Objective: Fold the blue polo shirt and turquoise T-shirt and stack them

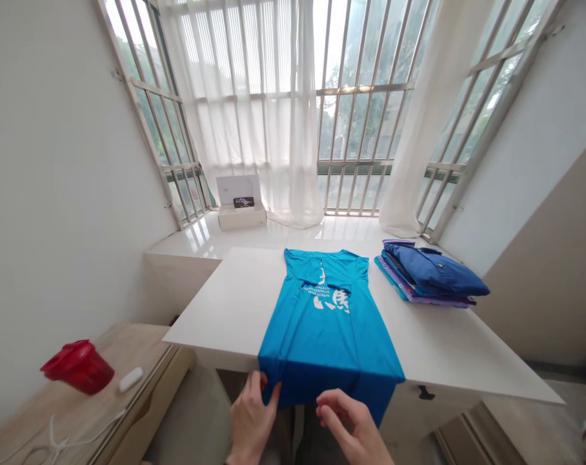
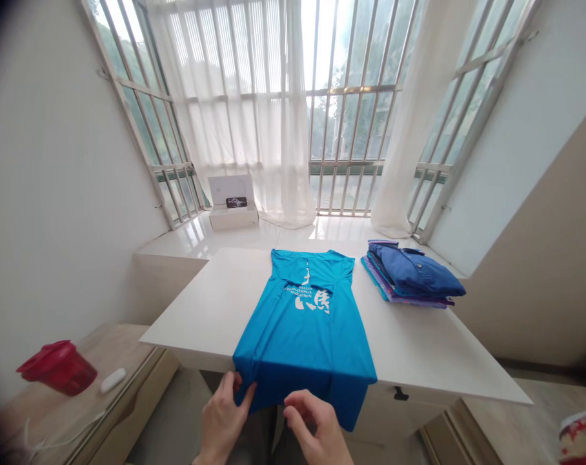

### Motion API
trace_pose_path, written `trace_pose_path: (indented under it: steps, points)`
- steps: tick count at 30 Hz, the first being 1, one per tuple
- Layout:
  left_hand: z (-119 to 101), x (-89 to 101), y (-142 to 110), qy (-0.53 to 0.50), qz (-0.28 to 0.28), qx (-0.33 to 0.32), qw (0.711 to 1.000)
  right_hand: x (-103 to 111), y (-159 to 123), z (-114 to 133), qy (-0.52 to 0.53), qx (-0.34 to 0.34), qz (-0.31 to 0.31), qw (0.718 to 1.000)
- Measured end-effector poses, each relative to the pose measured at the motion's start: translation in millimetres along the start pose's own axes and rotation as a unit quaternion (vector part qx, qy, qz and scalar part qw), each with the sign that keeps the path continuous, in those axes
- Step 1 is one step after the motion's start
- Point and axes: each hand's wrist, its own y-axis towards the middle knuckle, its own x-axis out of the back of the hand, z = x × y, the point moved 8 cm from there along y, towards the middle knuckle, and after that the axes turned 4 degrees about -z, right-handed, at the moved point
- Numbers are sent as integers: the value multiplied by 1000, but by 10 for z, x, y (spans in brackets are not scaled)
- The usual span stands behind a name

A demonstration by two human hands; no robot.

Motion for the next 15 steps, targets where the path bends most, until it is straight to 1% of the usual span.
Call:
trace_pose_path:
  steps: [2,4,6,8,10,12,13,15]
  points:
    - [10,12,27,27,-18,-27,999,-140,89,174,-32,33,14,999]
    - [0,61,35,36,-26,-65,997,-223,180,303,-50,57,16,997]
    - [-18,162,24,28,-37,-99,994,-289,277,388,-62,74,17,995]
    - [-44,315,2,13,-63,-131,989,-359,385,409,-61,74,17,995]
    - [-74,488,-24,-4,-100,-161,982,-445,506,363,-29,51,15,998]
    - [-109,629,-49,-23,-128,-183,974,-566,631,277,40,9,23,999]
    - [-133,674,-60,-30,-134,-191,972,-631,691,231,83,-18,28,996]
    - [-205,708,-79,-31,-127,-207,970,-744,801,169,161,-70,35,984]
